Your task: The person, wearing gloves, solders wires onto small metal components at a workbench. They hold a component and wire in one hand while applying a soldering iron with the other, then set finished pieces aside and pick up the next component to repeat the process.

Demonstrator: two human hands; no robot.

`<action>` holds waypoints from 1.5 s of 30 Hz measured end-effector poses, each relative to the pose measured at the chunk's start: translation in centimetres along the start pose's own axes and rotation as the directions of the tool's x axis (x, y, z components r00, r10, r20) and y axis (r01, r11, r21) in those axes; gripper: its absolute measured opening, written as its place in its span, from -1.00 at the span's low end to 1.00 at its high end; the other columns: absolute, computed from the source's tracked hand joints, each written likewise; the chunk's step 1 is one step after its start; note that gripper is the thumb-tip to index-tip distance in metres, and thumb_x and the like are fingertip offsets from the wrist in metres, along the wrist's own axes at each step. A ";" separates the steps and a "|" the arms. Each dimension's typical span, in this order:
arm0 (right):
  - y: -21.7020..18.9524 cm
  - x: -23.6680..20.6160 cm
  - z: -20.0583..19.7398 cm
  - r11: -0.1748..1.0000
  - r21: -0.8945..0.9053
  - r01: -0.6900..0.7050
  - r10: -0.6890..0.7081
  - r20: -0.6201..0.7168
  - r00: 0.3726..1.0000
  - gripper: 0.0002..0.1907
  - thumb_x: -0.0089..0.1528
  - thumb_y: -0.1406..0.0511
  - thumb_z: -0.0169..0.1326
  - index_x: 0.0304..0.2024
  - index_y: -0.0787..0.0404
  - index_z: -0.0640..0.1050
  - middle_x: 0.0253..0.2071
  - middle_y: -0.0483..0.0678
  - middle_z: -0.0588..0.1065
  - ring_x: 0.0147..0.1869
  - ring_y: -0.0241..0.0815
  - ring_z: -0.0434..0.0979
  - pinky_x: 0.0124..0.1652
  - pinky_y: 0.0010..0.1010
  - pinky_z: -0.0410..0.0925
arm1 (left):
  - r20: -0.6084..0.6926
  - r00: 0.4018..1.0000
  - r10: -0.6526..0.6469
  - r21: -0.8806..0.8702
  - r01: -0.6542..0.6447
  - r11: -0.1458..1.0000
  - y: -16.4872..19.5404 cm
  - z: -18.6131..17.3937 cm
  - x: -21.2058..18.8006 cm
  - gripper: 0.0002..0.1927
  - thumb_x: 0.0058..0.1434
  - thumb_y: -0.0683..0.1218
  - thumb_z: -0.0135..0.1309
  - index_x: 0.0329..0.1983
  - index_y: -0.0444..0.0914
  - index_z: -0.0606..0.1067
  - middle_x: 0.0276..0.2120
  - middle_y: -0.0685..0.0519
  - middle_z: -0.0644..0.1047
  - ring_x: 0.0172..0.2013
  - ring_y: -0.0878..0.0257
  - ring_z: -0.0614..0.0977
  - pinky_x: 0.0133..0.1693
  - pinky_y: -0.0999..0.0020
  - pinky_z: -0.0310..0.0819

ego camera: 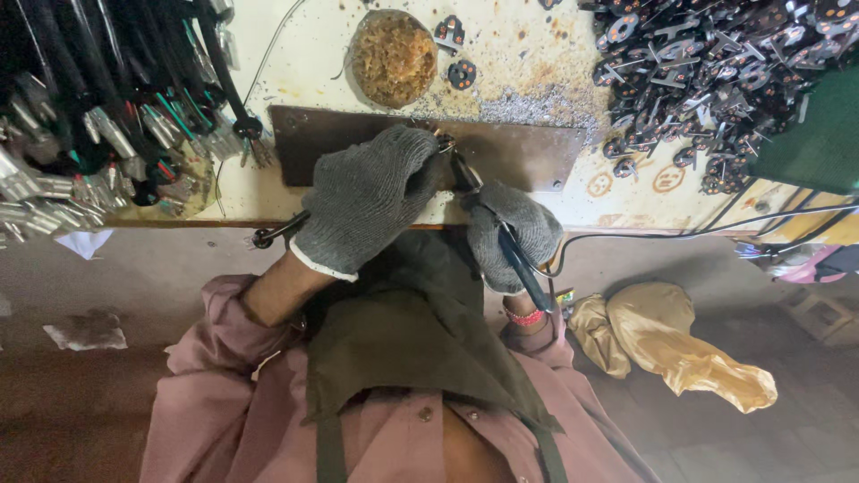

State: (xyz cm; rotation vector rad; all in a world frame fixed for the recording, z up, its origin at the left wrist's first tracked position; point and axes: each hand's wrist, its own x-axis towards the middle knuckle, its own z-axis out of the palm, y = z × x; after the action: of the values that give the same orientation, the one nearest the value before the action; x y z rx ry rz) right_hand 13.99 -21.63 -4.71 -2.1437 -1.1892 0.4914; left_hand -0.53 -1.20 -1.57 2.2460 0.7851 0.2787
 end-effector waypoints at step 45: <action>-3.3 4.2 -1.2 0.974 0.225 0.031 -0.040 0.031 0.999 -0.80 0.23 0.35 0.30 -0.12 0.22 0.58 -0.22 0.05 0.62 -0.19 -0.08 0.69 -0.16 -0.36 0.49 | 0.029 0.999 0.014 0.025 -0.015 1.000 0.3 -0.5 1.4 -0.85 0.28 -0.01 0.21 -0.17 -0.13 0.52 -0.31 0.00 0.54 -0.40 0.02 0.63 -0.39 0.08 0.49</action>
State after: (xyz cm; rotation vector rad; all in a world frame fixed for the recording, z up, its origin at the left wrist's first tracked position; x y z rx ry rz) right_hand 14.90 -17.15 -1.67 -1.9252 -1.1315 0.6200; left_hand 0.49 -0.25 -1.01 2.2749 0.7612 0.2436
